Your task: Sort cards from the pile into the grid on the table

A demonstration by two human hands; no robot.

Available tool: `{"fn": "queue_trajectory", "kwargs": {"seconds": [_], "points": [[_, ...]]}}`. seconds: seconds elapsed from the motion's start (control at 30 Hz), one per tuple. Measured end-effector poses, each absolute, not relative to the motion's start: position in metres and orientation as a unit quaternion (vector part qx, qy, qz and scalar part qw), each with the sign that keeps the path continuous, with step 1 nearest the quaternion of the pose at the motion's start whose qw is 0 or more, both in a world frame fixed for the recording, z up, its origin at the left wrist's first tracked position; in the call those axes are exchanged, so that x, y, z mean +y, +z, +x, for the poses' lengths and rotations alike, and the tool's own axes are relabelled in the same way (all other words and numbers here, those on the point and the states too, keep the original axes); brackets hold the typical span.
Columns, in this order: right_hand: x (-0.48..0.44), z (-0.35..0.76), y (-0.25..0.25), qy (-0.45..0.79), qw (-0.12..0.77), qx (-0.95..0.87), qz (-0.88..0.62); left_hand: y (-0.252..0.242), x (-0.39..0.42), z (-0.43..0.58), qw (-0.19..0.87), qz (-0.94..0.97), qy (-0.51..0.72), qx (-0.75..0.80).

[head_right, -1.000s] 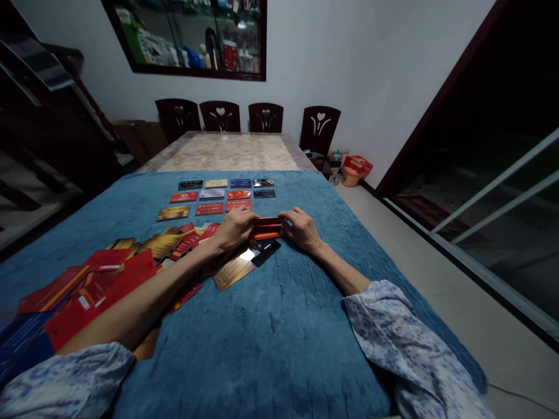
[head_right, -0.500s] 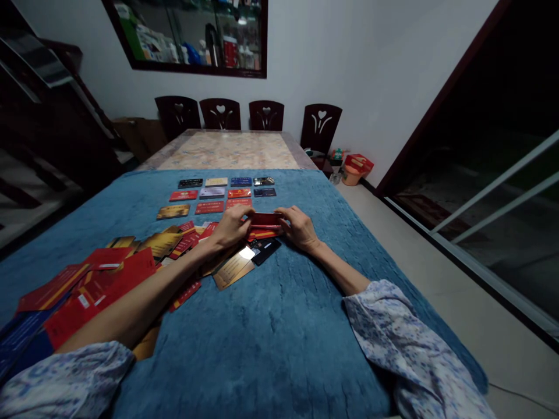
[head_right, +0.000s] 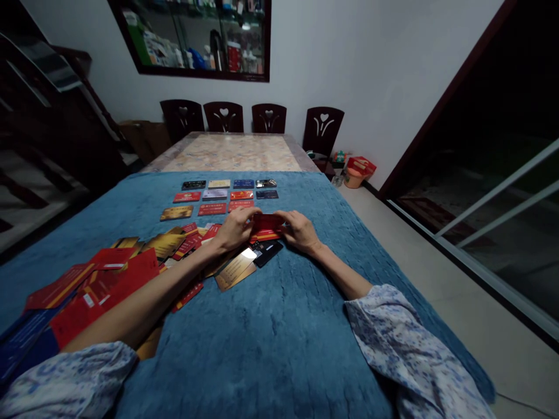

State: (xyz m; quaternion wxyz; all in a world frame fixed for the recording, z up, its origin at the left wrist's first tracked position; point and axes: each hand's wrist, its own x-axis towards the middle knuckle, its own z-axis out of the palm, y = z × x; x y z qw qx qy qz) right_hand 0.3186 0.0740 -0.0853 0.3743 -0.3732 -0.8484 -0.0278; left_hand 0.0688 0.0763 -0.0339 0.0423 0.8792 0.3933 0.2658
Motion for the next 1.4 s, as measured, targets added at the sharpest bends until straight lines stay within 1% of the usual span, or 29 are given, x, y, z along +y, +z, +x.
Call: {"fn": "queue_trajectory", "kwargs": {"seconds": [0.27, 0.57, 0.83, 1.4], "points": [[0.075, 0.317, -0.084, -0.043, 0.348, -0.861, -0.368, -0.033, 0.071, 0.073, 0.029, 0.877, 0.224, 0.424], [0.077, 0.319, -0.079, -0.047, 0.330, -0.878, -0.343, -0.032, 0.076, 0.070, 0.046, 0.873, 0.228, 0.428], [0.084, 0.319, -0.071, -0.086, 0.315, -0.880, -0.345, -0.027, 0.077, 0.068, 0.052, 0.875, 0.227, 0.424], [0.123, 0.285, -0.035, -0.071, 0.242, -0.897, -0.363, -0.002, 0.090, 0.042, 0.010, 0.847, 0.197, 0.493]]}}
